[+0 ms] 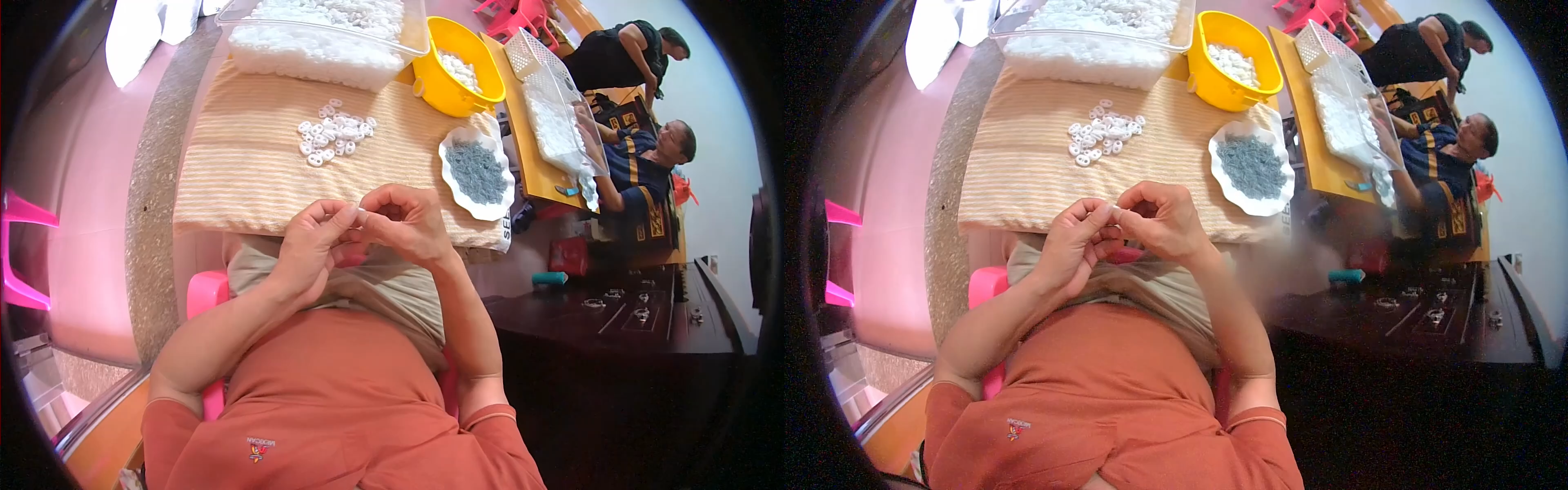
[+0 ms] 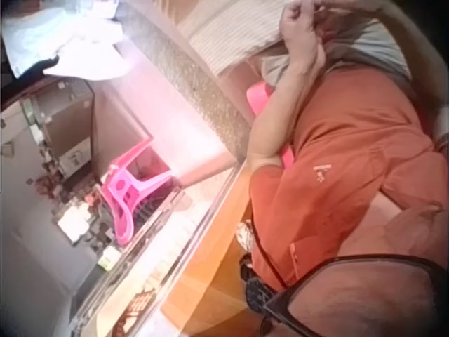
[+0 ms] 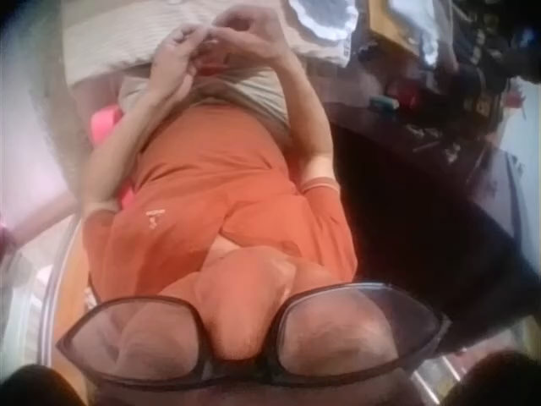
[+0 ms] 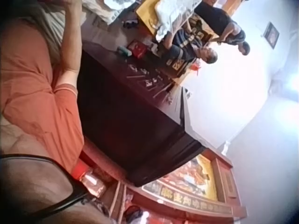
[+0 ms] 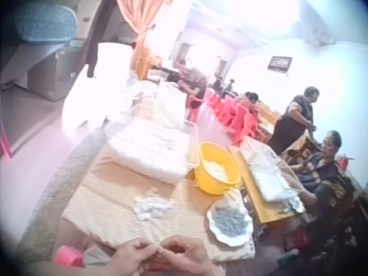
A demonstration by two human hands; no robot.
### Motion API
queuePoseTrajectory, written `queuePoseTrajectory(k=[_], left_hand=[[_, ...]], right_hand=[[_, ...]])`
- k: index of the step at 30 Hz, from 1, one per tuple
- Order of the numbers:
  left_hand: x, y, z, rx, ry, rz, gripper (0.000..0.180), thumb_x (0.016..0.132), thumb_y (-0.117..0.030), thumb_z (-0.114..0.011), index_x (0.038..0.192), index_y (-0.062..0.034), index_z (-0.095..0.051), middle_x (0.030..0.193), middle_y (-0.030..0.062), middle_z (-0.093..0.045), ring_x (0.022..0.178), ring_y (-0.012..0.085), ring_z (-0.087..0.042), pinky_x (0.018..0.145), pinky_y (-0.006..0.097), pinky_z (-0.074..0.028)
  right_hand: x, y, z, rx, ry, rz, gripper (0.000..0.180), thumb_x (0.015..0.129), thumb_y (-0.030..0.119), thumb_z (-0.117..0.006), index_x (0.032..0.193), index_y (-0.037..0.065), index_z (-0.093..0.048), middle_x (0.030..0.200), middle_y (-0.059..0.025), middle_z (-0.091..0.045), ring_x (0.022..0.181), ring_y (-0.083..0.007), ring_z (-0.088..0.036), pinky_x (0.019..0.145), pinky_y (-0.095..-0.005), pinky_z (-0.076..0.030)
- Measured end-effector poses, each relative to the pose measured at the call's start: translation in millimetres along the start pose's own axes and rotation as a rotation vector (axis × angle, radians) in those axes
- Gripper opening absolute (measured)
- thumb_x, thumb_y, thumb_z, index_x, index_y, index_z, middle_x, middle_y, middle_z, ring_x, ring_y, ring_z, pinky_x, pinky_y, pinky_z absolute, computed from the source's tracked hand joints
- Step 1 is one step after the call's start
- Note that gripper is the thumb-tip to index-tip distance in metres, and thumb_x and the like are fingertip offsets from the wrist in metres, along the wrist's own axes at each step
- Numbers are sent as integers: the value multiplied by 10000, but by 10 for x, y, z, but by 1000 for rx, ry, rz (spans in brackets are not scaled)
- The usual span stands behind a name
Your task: The person is manually assembling small white circular plastic parts at a workbench.
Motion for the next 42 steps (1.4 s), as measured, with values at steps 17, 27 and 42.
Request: queuePoseTrajectory(k=[17,27,42], left_hand=[[-12,-14,-14,-28,141,69,127,932,-171,-621,977,-56,-590,893,51,-658,787,112,-644,701,261,-576],[-37,-41,-62,-48,171,95,177,920,-114,-629,1061,-25,-569,959,91,-670,809,133,-664,731,267,-589],[-47,-33,-75,27,135,84,194,910,-83,-632,1075,-37,-542,910,90,-660,800,151,-653,728,293,-579]], right_hand=[[-73,-16,55,92,72,44,114,904,66,-648,955,-35,-662,851,-25,-653,751,-66,-617,646,-197,-514],[-93,-78,77,171,74,59,157,913,89,-642,984,-51,-647,843,-66,-674,763,-102,-649,685,-230,-551],[-249,-88,555,-595,-387,366,103,823,38,-715,894,-5,-654,802,-74,-641,679,-120,-606,607,-244,-483]])
Point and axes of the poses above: each hand's wrist, its own x-axis towards the middle knuckle, its own z-axis out of the back of the hand, y = z × x, the point moved 2 cm from there along x, towards the middle knuckle
